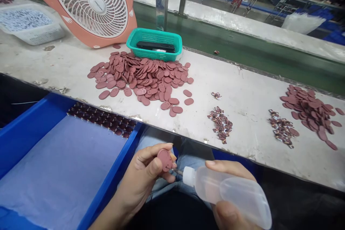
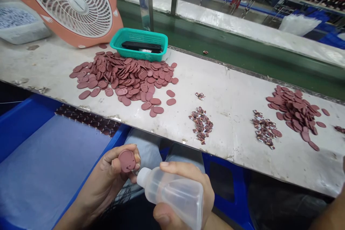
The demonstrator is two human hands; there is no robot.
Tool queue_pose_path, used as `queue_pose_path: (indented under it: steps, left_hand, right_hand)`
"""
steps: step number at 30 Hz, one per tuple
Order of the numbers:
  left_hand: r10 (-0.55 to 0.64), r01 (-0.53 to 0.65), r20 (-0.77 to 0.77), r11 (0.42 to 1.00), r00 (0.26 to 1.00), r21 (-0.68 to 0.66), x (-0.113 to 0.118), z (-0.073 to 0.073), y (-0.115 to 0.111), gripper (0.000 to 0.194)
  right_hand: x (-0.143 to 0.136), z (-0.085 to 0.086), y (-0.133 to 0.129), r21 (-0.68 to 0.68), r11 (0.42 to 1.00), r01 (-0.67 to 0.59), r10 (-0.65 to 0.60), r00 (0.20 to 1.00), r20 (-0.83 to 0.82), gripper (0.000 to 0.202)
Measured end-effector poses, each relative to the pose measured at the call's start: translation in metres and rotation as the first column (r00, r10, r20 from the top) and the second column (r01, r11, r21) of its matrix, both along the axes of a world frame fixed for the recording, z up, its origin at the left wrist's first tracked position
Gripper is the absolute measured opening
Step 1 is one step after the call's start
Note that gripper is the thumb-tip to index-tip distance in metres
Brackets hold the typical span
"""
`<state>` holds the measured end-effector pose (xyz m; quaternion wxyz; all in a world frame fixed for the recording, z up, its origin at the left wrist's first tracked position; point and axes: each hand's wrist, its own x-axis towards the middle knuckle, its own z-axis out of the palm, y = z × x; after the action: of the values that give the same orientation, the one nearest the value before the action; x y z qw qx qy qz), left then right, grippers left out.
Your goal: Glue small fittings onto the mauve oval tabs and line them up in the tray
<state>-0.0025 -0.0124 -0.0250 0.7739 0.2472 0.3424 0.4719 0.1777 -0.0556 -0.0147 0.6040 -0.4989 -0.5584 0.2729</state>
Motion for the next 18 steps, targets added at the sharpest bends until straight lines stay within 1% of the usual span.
queue_pose_path:
  steps: [3,6,9,12,15,18]
  left_hand:
    - [0.013,-0.013,-0.007,1.0,1.0,-0.009,-0.0006,0.0017,0.0009,0.031]
    - [0.024,-0.025,-0.022,1.0,0.999,-0.015,-0.0011,0.0042,0.002,0.03]
    - [0.028,-0.028,-0.028,1.0,0.999,0.005,-0.0011,0.0054,0.002,0.03]
    - [0.016,-0.016,-0.026,1.0,1.0,0.015,-0.0012,0.0048,0.0012,0.031]
    - [0.007,-0.006,-0.023,1.0,1.0,0.02,-0.0017,0.0039,0.0006,0.031]
    - [0.014,-0.013,-0.027,1.0,1.0,0.015,-0.0024,0.0038,0.0005,0.031]
  right_hand:
    - [-0.0012,0.0008,-0.0001,0.058,0.998,-0.038,0.041,0.997,-0.058,0.044]
    - [-0.0029,0.0017,-0.0007,0.042,0.999,0.014,-0.01,0.996,-0.083,0.045]
    - [-0.0044,0.0015,-0.0008,0.017,0.999,0.051,-0.05,0.996,-0.072,0.045]
    - [-0.005,0.001,0.001,0.039,0.997,0.07,-0.068,0.997,-0.046,0.042]
    - [-0.0053,0.0027,0.0039,0.037,0.997,0.071,-0.07,0.997,-0.011,0.04]
    - [-0.0067,0.0067,0.0065,0.025,0.997,0.076,-0.076,0.997,-0.019,0.039]
